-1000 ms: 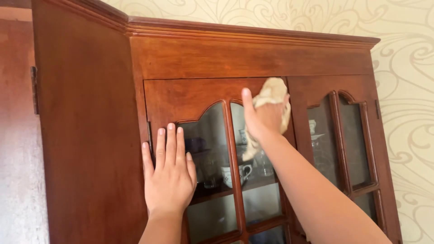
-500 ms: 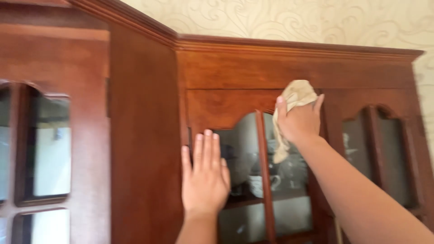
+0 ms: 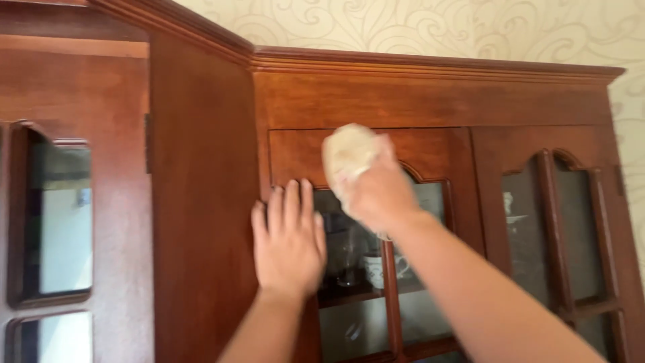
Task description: Cleaning the exterior glass and wood of a china cabinet using a spray bottle and cloth.
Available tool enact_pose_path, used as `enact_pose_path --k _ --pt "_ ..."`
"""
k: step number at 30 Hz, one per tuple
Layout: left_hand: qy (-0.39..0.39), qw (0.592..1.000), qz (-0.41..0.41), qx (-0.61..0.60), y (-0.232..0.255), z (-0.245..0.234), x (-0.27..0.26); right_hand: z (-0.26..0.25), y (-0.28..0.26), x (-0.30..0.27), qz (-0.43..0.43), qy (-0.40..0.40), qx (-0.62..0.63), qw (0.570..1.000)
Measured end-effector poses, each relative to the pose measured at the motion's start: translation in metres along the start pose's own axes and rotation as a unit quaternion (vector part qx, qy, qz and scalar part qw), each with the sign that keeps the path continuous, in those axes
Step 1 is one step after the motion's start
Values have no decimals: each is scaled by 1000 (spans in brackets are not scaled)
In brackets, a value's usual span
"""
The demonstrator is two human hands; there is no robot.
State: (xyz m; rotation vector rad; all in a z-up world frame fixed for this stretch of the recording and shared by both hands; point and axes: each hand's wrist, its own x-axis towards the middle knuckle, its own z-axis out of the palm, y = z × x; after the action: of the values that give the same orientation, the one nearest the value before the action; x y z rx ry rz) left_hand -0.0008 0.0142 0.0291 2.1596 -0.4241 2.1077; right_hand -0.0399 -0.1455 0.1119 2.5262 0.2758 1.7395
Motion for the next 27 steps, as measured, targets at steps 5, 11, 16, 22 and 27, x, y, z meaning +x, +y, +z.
enact_pose_path --k 5,11,16,22,27 --pt "-67 994 26 88 -23 -18 44 26 97 21 163 112 22 980" --pt "-2 994 44 100 -23 4 43 17 23 67 173 176 52 968" --pt "-21 991 46 127 -23 -1 44 25 -29 56 -10 202 56 978" --pt "1 991 38 129 -18 -7 43 22 8 21 -264 226 150 926" --pt "-35 985 36 166 -17 -14 46 3 50 46 -11 168 68 983"
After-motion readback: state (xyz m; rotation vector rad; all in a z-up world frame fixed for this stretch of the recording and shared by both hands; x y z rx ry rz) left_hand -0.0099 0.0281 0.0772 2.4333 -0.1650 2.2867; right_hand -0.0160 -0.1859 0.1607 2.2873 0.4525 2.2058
